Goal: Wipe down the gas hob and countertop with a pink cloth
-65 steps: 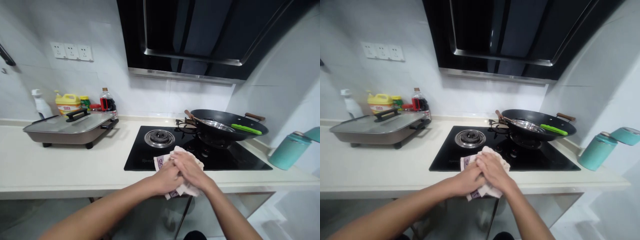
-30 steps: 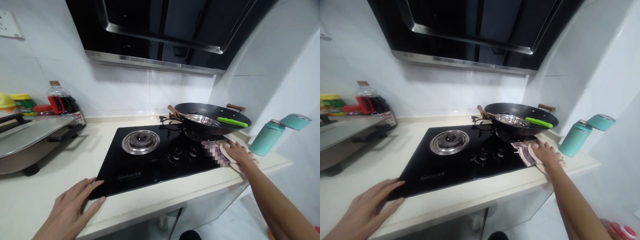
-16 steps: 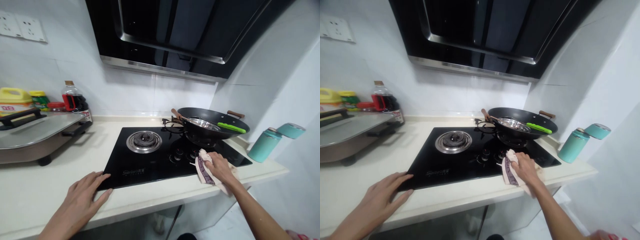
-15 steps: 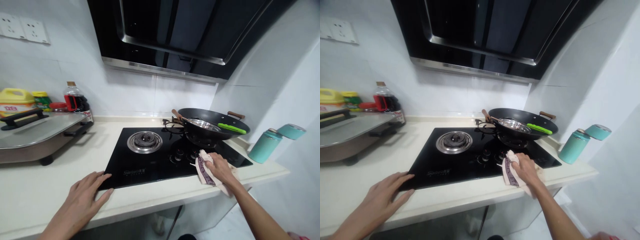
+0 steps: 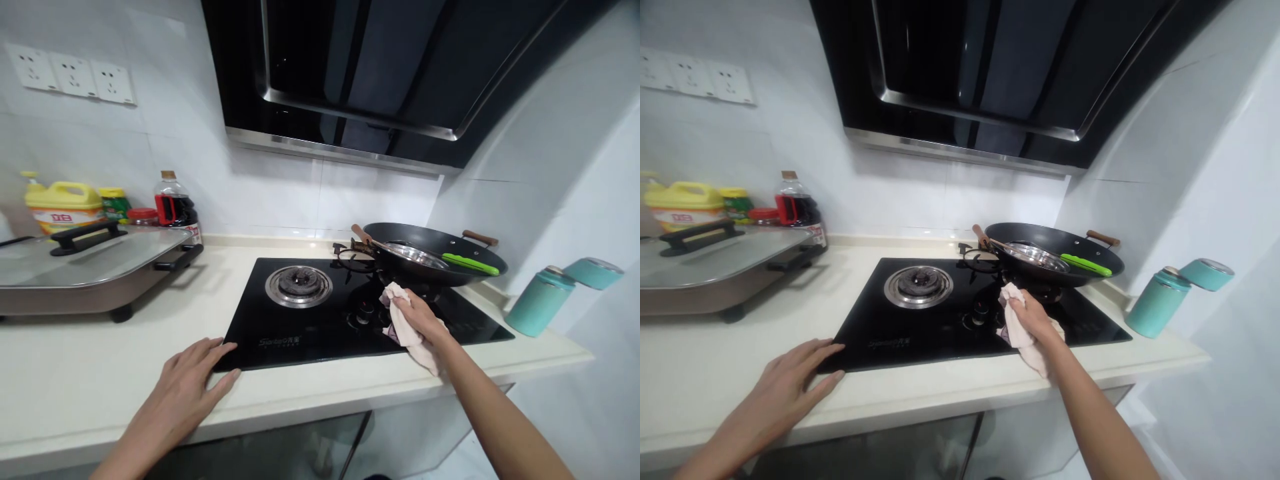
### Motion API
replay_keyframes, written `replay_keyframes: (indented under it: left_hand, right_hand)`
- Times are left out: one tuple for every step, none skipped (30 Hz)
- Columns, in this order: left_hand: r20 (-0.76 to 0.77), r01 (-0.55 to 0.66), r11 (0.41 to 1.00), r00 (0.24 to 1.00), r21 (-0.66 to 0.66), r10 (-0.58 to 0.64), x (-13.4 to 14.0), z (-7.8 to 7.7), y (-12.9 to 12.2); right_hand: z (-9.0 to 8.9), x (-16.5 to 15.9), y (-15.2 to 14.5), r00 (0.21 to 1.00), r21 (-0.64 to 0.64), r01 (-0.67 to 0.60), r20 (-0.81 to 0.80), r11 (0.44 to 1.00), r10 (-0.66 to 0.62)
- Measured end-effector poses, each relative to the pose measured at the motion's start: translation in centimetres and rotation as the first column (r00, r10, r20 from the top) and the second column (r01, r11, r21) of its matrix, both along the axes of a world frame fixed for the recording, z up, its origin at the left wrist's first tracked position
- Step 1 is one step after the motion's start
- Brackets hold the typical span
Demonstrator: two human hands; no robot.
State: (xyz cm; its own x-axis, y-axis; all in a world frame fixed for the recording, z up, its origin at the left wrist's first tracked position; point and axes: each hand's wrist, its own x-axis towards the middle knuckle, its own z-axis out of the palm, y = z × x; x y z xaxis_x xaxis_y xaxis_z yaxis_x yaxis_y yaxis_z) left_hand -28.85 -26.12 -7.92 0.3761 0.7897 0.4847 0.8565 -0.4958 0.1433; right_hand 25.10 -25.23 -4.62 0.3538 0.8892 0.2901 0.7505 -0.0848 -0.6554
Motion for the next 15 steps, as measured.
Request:
replay_keyframes:
  left_hand:
    - [0.001,-0.001,1.000,1.000,-0.001,0.001,0.0,0.0,-0.1]
    - [0.004,-0.001,1.000,1.000,-0.002,0.001,0.0,0.0,-0.1]
    - [0.007,-0.002,1.000,1.000,-0.001,0.002,0.0,0.0,-0.1]
    - [0.011,-0.003,1.000,1.000,-0.001,0.003,0.0,0.1,-0.2]
    - [0.016,-0.004,1.000,1.000,0.000,0.004,0.0,0.1,-0.2]
    - [0.022,-0.004,1.000,1.000,0.003,0.004,0.0,0.1,-0.2]
    - [0.027,-0.003,1.000,1.000,0.005,0.003,0.1,0.1,-0.2]
    - [0.029,-0.001,1.000,1.000,0.006,0.001,0.1,0.1,-0.3]
    - [0.030,0.003,1.000,1.000,0.006,-0.003,0.1,0.1,-0.3]
    - [0.030,0.006,1.000,1.000,0.006,-0.006,0.1,0.1,-0.3]
    - [0.030,0.009,1.000,1.000,0.006,-0.009,0.1,0.2,-0.3]
    - [0.029,0.010,1.000,1.000,0.004,-0.011,0.1,0.2,-0.4]
    - [0.030,0.011,1.000,0.999,0.003,-0.011,0.2,0.2,-0.4]
    - [0.031,0.012,1.000,0.999,0.003,-0.012,0.2,0.3,-0.4]
    - [0.033,0.012,1.000,0.999,0.002,-0.012,0.2,0.3,-0.5]
  right_hand:
    - [0.0,0.1,-0.2,1.000,-0.002,0.000,0.004,1.000,0.000]
    - [-0.1,0.3,-0.4,1.000,-0.005,0.007,0.009,1.000,-0.007]
    - [-0.1,0.6,-0.7,1.000,-0.010,0.018,0.015,1.000,-0.018]
    - [-0.2,0.9,-0.9,0.999,-0.018,0.031,0.024,0.999,-0.031]
    - [-0.3,1.3,-1.2,0.998,-0.028,0.046,0.035,0.999,-0.045]
    - [-0.3,1.7,-1.5,0.997,-0.042,0.065,0.051,0.997,-0.062]
    - [-0.2,2.1,-1.8,0.994,-0.058,0.086,0.072,0.995,-0.082]
    - [0.0,2.5,-2.1,0.990,-0.076,0.108,0.099,0.991,-0.100]
    - [0.2,2.9,-2.4,0.984,-0.090,0.132,0.130,0.987,-0.120]
    - [0.6,3.2,-2.6,0.976,-0.095,0.159,0.163,0.983,-0.142]
    - [1.0,3.4,-2.7,0.963,-0.095,0.193,0.210,0.976,-0.170]
    - [1.5,3.6,-2.8,0.942,-0.106,0.230,0.273,0.967,-0.194]
    - [1.9,3.5,-2.8,0.919,-0.130,0.260,0.338,0.957,-0.204]
    - [2.3,3.4,-2.7,0.897,-0.164,0.281,0.395,0.946,-0.198]
    - [2.7,3.1,-2.5,0.882,-0.206,0.289,0.437,0.935,-0.176]
